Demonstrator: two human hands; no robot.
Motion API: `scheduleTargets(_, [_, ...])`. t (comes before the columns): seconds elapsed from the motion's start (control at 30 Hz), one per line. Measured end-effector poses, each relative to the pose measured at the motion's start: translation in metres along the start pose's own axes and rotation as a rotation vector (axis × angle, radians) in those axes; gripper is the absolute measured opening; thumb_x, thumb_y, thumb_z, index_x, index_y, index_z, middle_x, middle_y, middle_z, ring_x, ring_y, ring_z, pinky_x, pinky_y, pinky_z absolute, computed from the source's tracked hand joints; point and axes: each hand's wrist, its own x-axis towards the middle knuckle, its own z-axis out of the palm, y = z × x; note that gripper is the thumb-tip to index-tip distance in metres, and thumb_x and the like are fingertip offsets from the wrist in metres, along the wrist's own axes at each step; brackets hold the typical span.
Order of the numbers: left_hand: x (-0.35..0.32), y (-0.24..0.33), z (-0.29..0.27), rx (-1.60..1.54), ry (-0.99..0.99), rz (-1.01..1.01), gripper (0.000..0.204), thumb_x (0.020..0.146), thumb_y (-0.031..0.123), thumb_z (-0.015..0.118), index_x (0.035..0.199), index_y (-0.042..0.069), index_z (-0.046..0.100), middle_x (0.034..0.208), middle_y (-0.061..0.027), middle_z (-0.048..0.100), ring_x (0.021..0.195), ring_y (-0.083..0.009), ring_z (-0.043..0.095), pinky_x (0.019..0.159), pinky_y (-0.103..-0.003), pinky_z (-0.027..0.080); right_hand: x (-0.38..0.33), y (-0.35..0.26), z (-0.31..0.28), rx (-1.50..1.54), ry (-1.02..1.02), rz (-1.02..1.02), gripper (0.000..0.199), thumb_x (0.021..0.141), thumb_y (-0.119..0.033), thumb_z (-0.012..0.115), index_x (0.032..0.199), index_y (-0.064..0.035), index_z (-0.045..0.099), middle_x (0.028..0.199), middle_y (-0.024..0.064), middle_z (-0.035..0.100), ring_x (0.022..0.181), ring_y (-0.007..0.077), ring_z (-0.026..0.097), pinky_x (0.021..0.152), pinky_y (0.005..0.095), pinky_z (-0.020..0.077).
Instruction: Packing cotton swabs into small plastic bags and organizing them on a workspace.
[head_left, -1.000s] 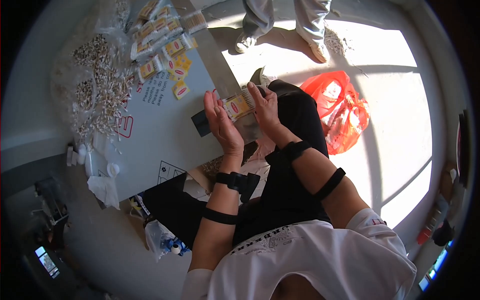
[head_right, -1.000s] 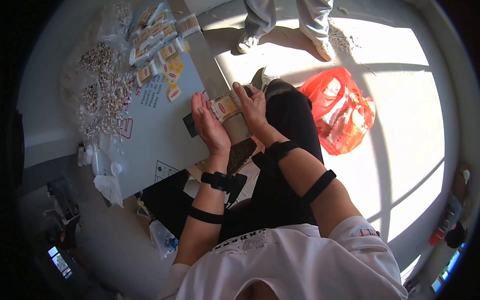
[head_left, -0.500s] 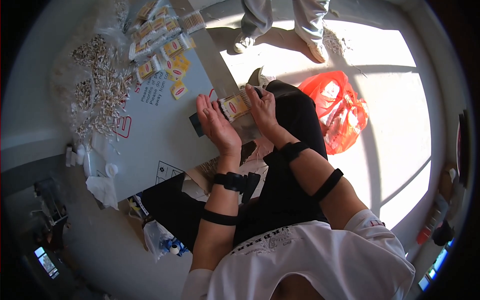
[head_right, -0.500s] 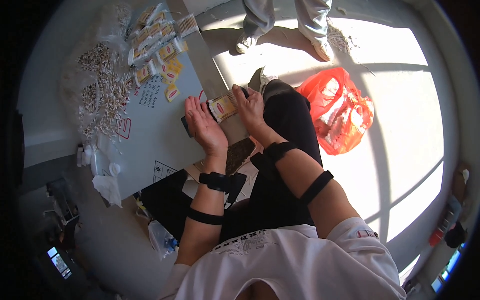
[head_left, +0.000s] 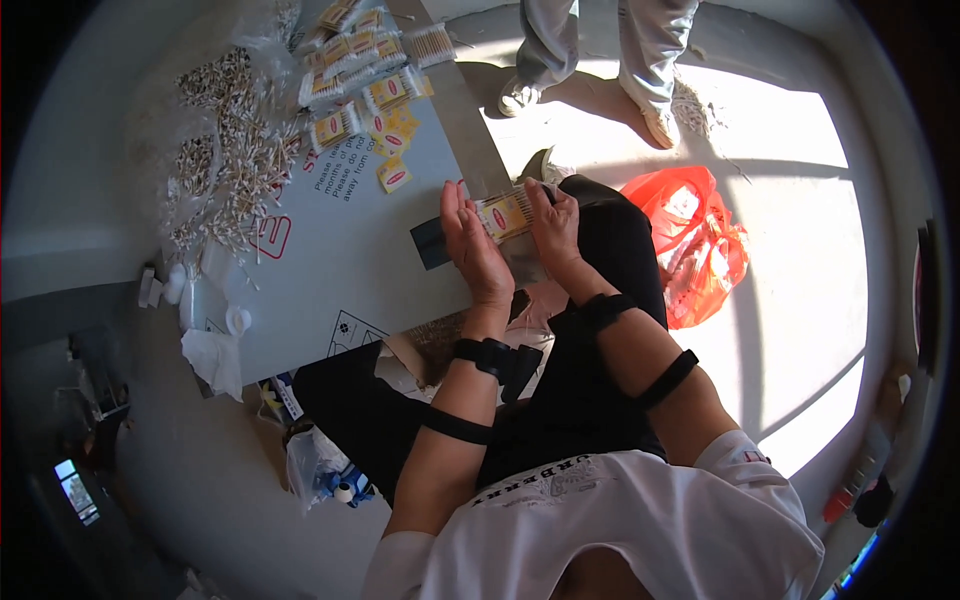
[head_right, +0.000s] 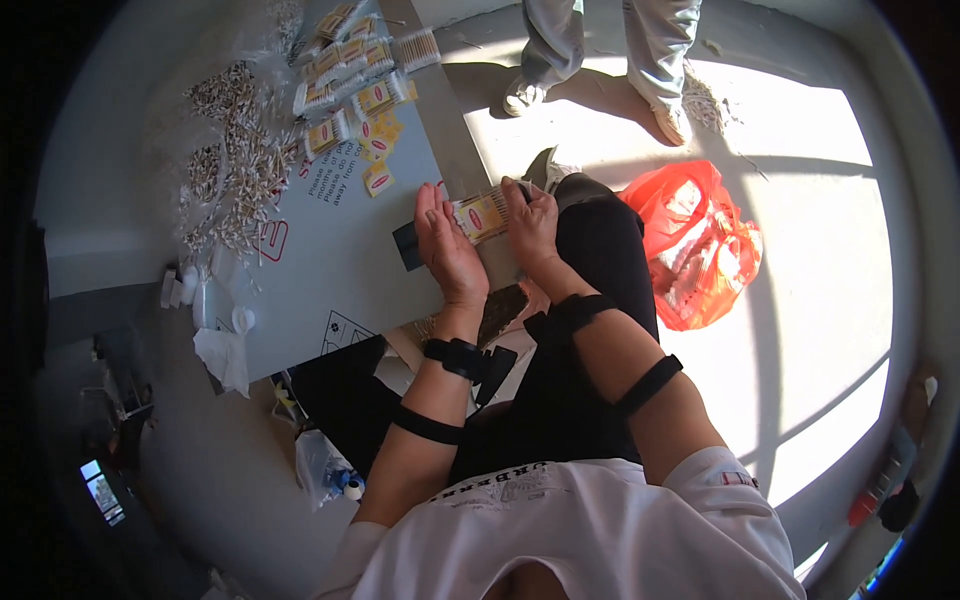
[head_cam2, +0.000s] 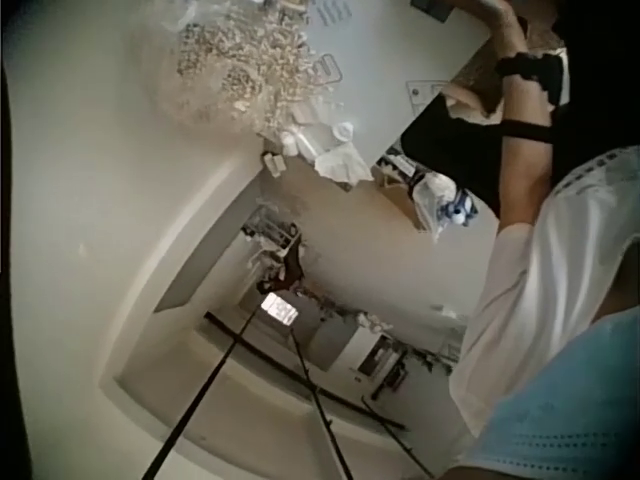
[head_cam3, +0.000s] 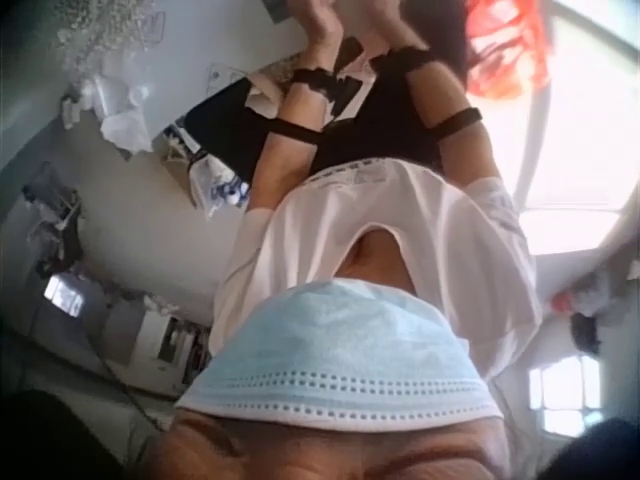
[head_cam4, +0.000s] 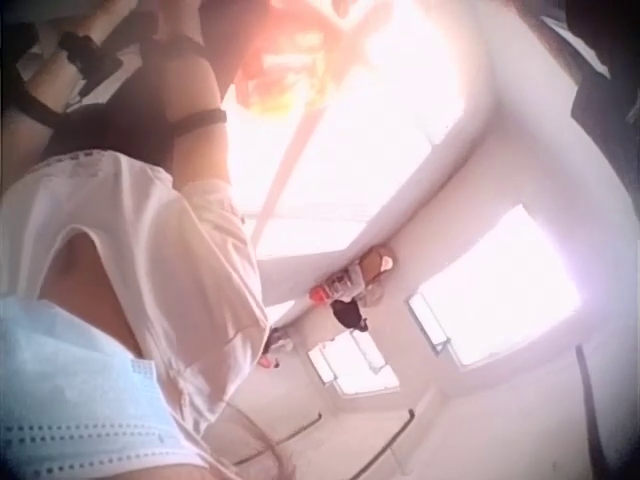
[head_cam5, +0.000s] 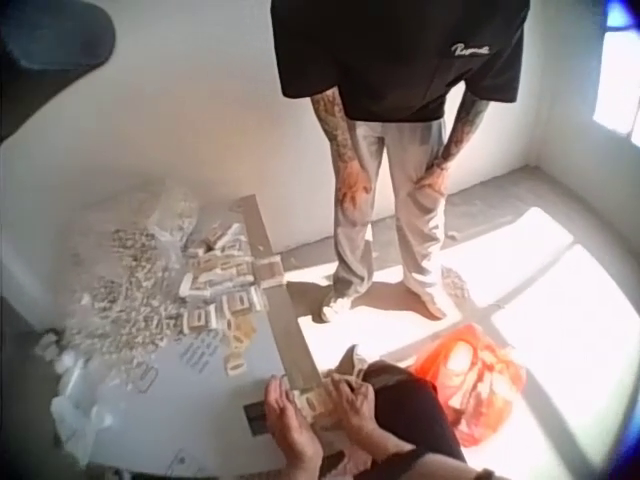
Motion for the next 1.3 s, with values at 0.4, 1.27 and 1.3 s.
scheduleTargets(0.4, [-0.019,0.016,-0.016,1.397,-0.567,0.355,0.069,0.090,0.030,0.057,0.145,0.001,0.027,0.154,-0.0201,0.021,0.144,-0.0340,0.016,0.115,-0.051,0.016,0.001,-0.009,-0.013,0.070,-0.105,0.066,0.026,0.090,-0.022,0.065,0.078,0.0006,0.064,0.068,-0.0023,0.057,0.061,0.0050,0.046,0.055,0.0237,0.0392])
scheduleTargets(1.27, [0.120,0.110,-0.238,1.666,0.235,0.456,0.043,0.074,0.001,0.069,0.116,0.006,0.057,0.115,-0.0131,0.055,0.108,-0.0346,0.050,0.092,-0.044,0.044,-0.035,-0.086,0.013,-0.418,-0.520,-0.410,0.005,0.083,-0.002,0.064,0.087,0.0002,0.061,0.072,0.0087,0.061,0.063,0.0167,0.059,0.059,0.0289,0.0463])
scheduleTargets(1.3, [0.135,0.116,-0.253,1.662,0.237,0.453,0.043,0.074,0.001,0.069,0.116,0.006,0.057,0.115,-0.0131,0.055,0.108,-0.0346,0.050,0.092,-0.044,0.044,-0.037,-0.091,0.028,-0.436,-0.624,-0.417,0.006,0.083,-0.002,0.065,0.086,-0.0005,0.061,0.071,0.0092,0.061,0.062,0.0182,0.059,0.059,0.0295,0.0465])
